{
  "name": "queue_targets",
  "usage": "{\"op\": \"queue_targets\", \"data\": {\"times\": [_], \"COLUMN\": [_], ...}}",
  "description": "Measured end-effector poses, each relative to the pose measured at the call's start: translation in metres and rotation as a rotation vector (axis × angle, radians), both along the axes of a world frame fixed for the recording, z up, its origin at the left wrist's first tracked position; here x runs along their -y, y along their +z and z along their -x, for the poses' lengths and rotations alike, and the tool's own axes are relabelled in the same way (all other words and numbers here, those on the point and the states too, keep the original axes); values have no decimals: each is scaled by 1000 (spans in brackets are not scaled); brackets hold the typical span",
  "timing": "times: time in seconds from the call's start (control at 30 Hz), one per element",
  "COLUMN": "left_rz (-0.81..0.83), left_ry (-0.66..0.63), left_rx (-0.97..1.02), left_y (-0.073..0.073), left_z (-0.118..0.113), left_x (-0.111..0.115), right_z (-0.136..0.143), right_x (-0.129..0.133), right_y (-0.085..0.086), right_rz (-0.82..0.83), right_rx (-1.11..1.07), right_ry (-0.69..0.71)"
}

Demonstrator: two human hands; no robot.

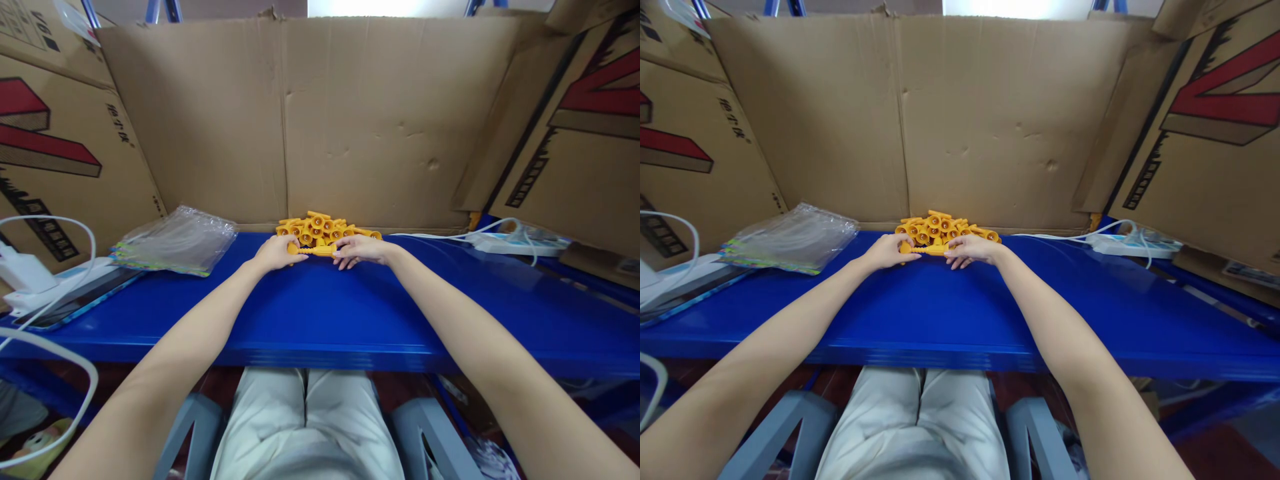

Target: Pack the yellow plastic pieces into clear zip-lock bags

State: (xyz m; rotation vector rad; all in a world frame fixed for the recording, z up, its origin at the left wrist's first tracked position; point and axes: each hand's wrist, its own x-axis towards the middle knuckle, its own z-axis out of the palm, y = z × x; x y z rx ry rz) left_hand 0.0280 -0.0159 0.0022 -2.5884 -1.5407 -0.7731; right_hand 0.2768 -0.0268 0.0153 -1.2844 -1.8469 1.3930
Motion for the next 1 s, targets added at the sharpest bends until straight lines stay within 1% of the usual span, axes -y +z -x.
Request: {"op": "queue_targets", "data": {"times": [0.8,1.0], "left_rz": [15,13], "left_ry": [-37,-30], "left_rx": [58,49], "left_y": [-2,-1], "left_z": [0,-1], "left_x": [-2,-1], "right_z": [-2,1], "right_x": [-5,-6], "right_y": [-5,-6], "right_rz": [-33,-101], "right_rx": [5,54], "right_ry": [33,4]}}
